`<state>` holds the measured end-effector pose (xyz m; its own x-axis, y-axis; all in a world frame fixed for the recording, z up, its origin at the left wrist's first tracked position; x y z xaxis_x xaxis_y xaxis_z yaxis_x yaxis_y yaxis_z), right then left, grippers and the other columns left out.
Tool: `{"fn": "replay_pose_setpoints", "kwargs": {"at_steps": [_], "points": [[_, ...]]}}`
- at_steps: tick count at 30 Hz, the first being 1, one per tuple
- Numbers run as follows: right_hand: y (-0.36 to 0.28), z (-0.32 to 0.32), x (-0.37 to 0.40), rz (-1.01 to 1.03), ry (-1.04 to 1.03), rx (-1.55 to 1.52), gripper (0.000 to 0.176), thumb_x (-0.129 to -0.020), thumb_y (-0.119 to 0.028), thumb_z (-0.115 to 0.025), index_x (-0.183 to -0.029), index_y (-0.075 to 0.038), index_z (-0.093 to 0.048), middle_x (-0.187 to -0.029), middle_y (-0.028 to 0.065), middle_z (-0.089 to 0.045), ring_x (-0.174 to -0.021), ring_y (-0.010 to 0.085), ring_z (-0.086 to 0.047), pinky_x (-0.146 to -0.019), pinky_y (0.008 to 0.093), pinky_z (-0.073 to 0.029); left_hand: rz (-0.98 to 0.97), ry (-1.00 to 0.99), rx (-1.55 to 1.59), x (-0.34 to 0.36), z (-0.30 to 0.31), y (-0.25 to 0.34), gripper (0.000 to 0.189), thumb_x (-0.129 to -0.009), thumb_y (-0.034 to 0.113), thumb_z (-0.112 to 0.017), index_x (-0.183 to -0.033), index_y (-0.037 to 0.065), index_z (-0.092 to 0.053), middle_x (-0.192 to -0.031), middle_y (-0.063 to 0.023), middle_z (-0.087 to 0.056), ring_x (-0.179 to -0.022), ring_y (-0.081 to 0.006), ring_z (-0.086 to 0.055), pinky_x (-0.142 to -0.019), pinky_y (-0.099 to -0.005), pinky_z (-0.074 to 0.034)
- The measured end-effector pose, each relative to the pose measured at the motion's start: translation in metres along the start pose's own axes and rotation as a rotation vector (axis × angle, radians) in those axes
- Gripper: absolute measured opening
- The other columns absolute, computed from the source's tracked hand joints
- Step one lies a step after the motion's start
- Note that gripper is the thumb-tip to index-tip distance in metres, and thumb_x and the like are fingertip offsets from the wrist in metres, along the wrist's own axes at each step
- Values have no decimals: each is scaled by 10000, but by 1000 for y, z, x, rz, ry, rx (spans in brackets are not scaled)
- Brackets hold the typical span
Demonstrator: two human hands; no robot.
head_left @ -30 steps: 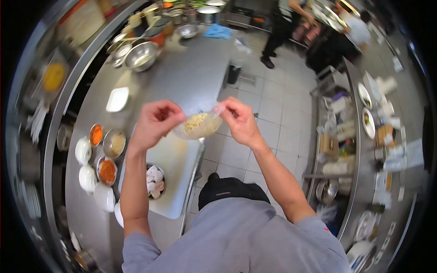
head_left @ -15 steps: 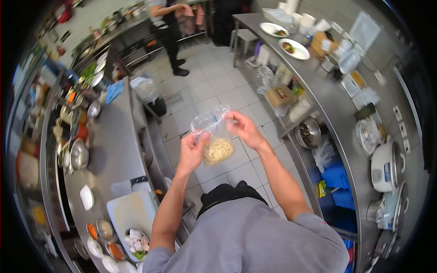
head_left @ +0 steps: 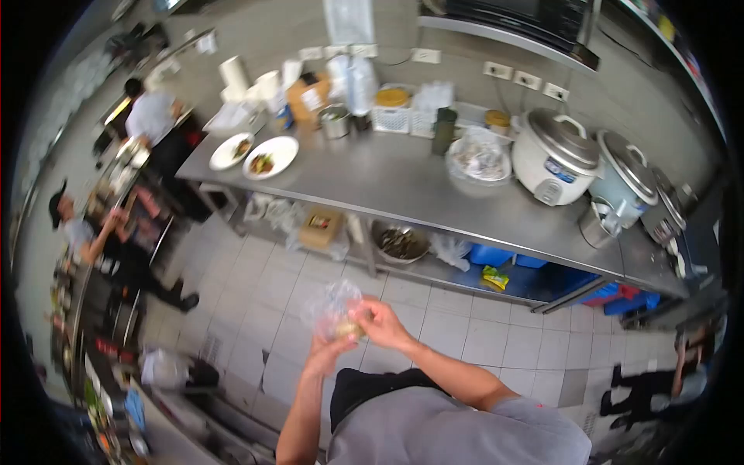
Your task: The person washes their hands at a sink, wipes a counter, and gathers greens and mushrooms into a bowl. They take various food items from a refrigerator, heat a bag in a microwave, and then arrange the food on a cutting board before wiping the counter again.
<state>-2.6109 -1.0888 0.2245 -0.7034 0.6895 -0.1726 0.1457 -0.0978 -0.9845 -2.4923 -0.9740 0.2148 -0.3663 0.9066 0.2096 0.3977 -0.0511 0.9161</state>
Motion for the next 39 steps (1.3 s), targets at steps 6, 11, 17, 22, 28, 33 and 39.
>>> {"fn": "replay_pose_setpoints", "kwargs": {"at_steps": [6,11,17,22,28,33,39], "points": [[-13,63,-23,108,100,48,179,-964,-140,-564,-916,20,-629,-1110,81,-578,-1118,159,-506,-902,283,-417,87,-71,329,-104,-30,-17,371,-835,30,-691,-1180,17,-555,-1071,-94,-631,-978,-211,-627,-845,-369,-524],[-12,126,-74,203,314,152,205,-901,-177,-657,-1000,-5,-605,-1249,130,-506,-1216,237,-457,-1004,339,-369,72,-147,256,-182,-76,11,178,-809,-23,-695,-976,17,-646,-1032,-89,-640,-932,-180,-637,-792,-325,-537],[-61,189,-129,113,551,208,631,-743,-252,-828,-1217,-33,-473,-1318,168,-443,-1230,234,-446,-1014,337,-374,-575,-417,-280,-266,-180,107,106,-793,-31,-714,-841,5,-628,-793,-8,-554,-676,-69,-509,-604,-231,-426],[-90,240,-152,61,648,-56,393,-751,-185,-828,-1006,-82,-547,-954,-12,-587,-887,68,-561,-754,249,-478,-542,-610,-157,-315,-245,146,263,-773,-44,-730,-786,52,-485,-776,17,-479,-685,-56,-472,-615,-229,-417],[-95,298,-136,163,689,-635,328,-816,-140,-745,-1060,-68,-539,-1027,48,-604,-924,151,-616,-785,315,-527,-482,-812,-31,-339,-333,148,435,-792,-76,-685,-1108,42,-411,-1012,-54,-459,-879,-86,-492,-744,-230,-464],[-107,359,-96,93,586,-870,353,-838,-143,-703,-1112,-40,-505,-1071,132,-608,-957,277,-646,-681,517,-592,-392,-1024,-212,-361,-435,151,356,-829,-78,-628,-1130,27,-468,-1022,-61,-484,-884,-105,-522,-731,-245,-487],[-91,457,-38,201,853,-723,300,-832,-114,-693,-1044,-48,-491,-1063,165,-607,-937,305,-651,-696,512,-592,-1798,-480,-659,-406,-633,296,305,-724,123,-742,-968,43,-578,-965,-109,-576,-970,-318,-539,-876,-430,-429]]}}
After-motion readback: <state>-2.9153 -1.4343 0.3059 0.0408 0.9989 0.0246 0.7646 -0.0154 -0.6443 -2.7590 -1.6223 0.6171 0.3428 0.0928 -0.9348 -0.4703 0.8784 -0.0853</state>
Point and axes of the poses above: each hand's wrist, its own x-axis away from the middle knuckle, its own z-axis out of the back of the hand, y = z × x, the point moved 2 cm from there along -x, towards the middle knuckle
